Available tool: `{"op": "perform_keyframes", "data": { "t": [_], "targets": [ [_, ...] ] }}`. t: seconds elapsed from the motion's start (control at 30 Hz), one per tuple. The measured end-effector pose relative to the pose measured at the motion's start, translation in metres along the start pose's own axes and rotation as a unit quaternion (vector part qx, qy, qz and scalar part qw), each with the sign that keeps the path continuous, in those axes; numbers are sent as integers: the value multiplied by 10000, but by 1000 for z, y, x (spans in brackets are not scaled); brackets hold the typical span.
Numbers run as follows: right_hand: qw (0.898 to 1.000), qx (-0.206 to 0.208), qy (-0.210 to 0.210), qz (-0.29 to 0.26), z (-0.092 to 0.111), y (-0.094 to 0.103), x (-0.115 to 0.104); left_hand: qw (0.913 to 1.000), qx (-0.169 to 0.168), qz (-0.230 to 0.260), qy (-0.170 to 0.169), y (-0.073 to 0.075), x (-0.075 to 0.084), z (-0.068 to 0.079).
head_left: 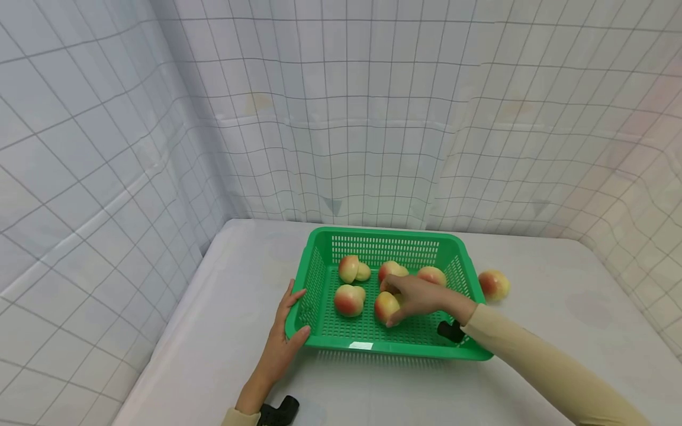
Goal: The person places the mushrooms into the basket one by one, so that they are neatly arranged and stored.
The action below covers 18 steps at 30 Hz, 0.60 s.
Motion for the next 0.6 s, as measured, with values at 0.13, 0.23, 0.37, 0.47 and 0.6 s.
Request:
{"op": "perform_keyframes", "data": {
  "t": [0.13,0.23,0.37,0.47,0.6],
  "targets": [
    [10000,-49,9,-52,-1,-1,-1,10000,21,-48,59,0,1,1],
    [9999,-79,2,-63,-2,-2,-2,9999,29,-77,97,1,1,1],
    [9999,-113,-37,-46,-3,-3,-3,9999,12,-73,87,1,1,1],
    [9998,-166,-50,-118,-3,-3,-4,10000,-2,-53,75,0,2,1],
    [9994,-234,-66,-236,-2,-4,-5,10000,-11,-17,35,0,2,0]
  ]
}}
Point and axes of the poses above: each hand's wrist, its own z-axis away from the middle knuckle, its own y-axis out of the back of the hand, x = y × z, the point moved 1 cm from there along -z, towards the middle knuckle, and after that the axes turned 2 degrees about z, right-handed, at the moved point
